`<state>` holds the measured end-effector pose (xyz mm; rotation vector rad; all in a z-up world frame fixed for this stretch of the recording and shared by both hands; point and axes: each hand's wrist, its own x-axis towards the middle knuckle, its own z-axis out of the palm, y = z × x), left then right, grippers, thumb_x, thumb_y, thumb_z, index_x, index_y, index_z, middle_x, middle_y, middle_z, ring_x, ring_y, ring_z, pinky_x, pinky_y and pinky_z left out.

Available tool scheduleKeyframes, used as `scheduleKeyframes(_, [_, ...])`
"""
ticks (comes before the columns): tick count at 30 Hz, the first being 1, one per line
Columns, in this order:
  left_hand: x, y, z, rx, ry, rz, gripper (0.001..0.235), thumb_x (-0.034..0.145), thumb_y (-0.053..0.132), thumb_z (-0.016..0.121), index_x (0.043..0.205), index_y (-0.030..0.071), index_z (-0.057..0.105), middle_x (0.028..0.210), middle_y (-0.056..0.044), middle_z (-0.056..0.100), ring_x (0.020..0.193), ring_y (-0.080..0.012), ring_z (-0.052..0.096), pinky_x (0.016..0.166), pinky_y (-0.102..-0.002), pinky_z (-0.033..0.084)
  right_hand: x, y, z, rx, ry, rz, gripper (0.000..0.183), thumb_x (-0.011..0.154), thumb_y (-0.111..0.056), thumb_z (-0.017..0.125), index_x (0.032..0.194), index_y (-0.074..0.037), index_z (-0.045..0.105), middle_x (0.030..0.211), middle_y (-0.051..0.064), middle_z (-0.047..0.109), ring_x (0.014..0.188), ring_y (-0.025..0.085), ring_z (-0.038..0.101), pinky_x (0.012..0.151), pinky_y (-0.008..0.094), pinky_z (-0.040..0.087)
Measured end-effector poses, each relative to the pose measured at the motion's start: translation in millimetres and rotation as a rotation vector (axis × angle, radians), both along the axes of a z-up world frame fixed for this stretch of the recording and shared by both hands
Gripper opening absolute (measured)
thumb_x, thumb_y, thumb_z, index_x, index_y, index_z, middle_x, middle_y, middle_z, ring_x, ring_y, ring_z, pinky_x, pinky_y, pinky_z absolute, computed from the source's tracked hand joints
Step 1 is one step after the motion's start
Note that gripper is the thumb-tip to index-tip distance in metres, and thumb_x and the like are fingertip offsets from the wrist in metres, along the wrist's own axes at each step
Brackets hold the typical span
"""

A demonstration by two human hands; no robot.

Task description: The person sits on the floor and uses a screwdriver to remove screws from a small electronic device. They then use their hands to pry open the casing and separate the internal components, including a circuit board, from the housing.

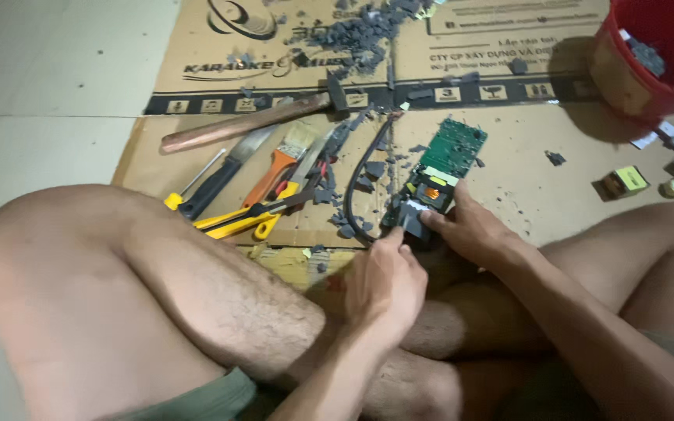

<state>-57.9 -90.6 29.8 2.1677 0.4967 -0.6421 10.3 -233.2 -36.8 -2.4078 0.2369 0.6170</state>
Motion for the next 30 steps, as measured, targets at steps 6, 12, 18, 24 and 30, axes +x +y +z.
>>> scheduleKeyframes(6, [19,6,-48,-0.263,0.052,0.211,0.047,0.096,0.032,0.047,0.14,0.027,0.063,0.112,-0.008,0.067,0.098,-0.0214,0.056,0.079,-0.038,0.046,7,-4,-18,0.031,-0.041,0.004,0.047,0.099,-0.046,0.06,0.131,-0.016,0.043,0.115,0.018,0.074,0.116,0.038,0.068,0.103,0.055,0.047])
scheduleKeyframes(12, [22,13,-27,-0.721,0.195,0.568,0.046,0.099,0.023,0.053,0.143,0.011,0.058,0.069,0.001,0.048,0.043,-0.0032,0.036,0.032,-0.015,0.028,8,-5,-16,0.006,-0.013,0.01,0.051,0.097,-0.05,0.061,0.13,-0.014,0.044,0.118,0.021,0.072,0.118,0.042,0.065,0.106,0.056,0.045])
scheduleKeyframes(18, [13,15,-56,0.002,-0.289,-0.162,0.038,0.104,0.013,0.046,0.138,0.007,0.062,0.092,-0.025,0.072,0.077,-0.0298,0.073,0.063,-0.038,0.062,8,-5,-14,0.058,0.006,-0.018,0.048,0.101,-0.038,0.059,0.138,-0.013,0.042,0.115,0.022,0.072,0.114,0.039,0.068,0.104,0.055,0.046])
scheduleKeyframes(24, [28,31,5,-0.002,-0.036,-0.253,0.04,0.094,0.038,0.044,0.123,0.038,0.072,0.125,-0.008,0.072,0.124,-0.0364,0.062,0.106,-0.051,0.05,17,-17,-38,0.017,-0.045,0.015,0.055,0.093,-0.052,0.064,0.131,-0.017,0.044,0.112,0.019,0.075,0.114,0.04,0.068,0.104,0.054,0.048])
scheduleKeyframes(30, [25,36,7,0.094,-0.026,-0.418,0.043,0.097,0.024,0.047,0.135,0.022,0.066,0.122,-0.016,0.071,0.118,-0.0361,0.066,0.099,-0.049,0.053,14,-11,-43,0.031,-0.046,-0.087,0.051,0.095,-0.052,0.065,0.133,-0.025,0.046,0.114,0.017,0.075,0.118,0.038,0.067,0.104,0.053,0.047])
